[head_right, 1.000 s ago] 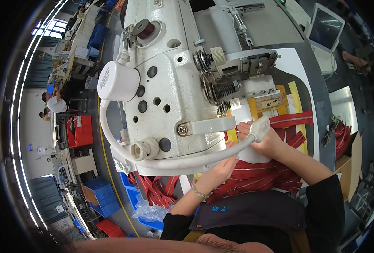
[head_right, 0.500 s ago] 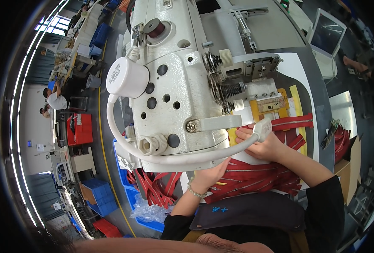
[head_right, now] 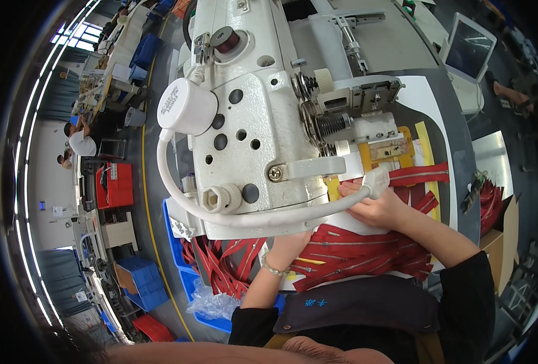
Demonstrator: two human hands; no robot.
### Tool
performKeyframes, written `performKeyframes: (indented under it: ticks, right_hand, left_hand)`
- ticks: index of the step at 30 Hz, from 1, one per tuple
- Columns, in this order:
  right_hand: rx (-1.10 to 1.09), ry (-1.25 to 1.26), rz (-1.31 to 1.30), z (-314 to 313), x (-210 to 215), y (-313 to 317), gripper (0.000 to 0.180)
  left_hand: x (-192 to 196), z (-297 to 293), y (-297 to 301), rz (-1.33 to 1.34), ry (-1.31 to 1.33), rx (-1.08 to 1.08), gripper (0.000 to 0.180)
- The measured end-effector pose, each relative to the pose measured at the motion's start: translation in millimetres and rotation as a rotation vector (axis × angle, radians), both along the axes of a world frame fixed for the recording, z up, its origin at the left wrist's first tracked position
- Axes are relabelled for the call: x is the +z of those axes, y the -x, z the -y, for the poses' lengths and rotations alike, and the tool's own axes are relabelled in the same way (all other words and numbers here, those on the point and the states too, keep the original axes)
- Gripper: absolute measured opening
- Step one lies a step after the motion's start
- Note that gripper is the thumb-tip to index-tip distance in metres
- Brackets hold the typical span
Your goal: Applying end pieces to red leather straps using an industrial stamping machine.
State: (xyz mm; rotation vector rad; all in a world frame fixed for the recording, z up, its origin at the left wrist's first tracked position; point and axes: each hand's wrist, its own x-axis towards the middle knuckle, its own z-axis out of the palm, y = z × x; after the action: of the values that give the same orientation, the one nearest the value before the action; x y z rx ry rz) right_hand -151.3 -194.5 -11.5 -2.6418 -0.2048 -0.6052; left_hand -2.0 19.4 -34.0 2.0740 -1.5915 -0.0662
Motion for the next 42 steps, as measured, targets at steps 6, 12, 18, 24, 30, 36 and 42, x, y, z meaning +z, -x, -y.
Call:
performKeyframes:
  ticks: [6, 12, 18, 24, 30, 36, 42]
  right_hand:
    - [-0.001, 0.007, 0.011, 0, 10, -2, 0.024]
    - [-0.01, -0.002, -0.011, -1, 11, 0, 0.022]
    - [-0.027, -0.038, -0.011, -2, 11, 0, 0.021]
    - [-0.02, -0.046, -0.005, -2, 14, -3, 0.02]
    - [-0.027, -0.036, -0.008, -3, 14, -2, 0.02]
    - [-0.044, -0.058, -0.009, -4, 9, -2, 0.019]
    - [-0.044, -0.061, -0.005, -4, 7, -1, 0.019]
  left_hand:
    - [-13, -6, -9, -0.04, -0.077, -0.101, 0.033]
    - [-5, 1, -15, -0.151, -0.048, -0.114, 0.031]
    - [-3, 1, -20, 0.039, -0.067, -0.154, 0.03]
    - [1, 1, -22, 0.042, -0.087, -0.164, 0.029]
    - [-1, 0, -32, 0.13, -0.085, -0.221, 0.027]
    - [-4, 2, -39, 0.065, -0.056, -0.237, 0.021]
    - [-10, 7, -44, -0.117, -0.064, -0.242, 0.021]
